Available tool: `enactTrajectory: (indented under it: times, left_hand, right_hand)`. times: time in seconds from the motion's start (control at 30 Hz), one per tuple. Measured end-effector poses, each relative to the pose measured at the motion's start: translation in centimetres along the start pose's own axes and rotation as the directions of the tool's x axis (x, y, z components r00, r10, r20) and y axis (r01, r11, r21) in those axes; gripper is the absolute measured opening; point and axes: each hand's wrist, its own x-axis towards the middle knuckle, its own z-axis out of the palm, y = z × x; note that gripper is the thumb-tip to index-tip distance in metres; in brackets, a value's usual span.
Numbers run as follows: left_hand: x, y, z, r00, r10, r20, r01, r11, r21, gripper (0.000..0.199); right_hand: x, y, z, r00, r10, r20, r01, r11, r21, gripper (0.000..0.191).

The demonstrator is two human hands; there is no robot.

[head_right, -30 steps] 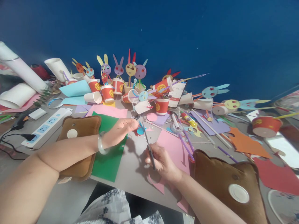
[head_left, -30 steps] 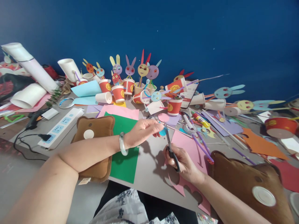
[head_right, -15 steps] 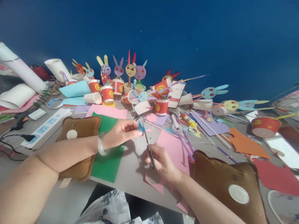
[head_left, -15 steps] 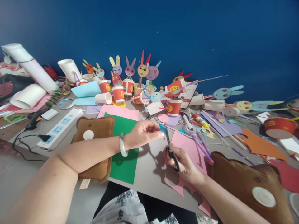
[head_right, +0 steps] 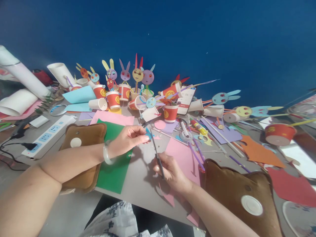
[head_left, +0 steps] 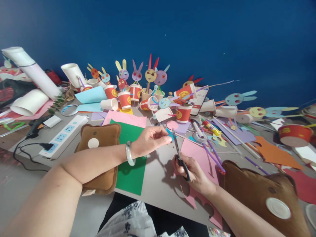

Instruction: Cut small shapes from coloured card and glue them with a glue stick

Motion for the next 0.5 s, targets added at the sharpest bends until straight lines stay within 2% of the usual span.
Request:
enactTrajectory:
  times: [0.5]
  left_hand:
    - [0.11, -0.28, -0.08, 1.000, 0.011, -0.009, -0.012, 1.000, -0.017, 0.018]
  right_hand:
    - [0.06, -0.10, -0.03, 1.000, 0.025, 0.000, -0.025, 1.000, 0.016, 0.056]
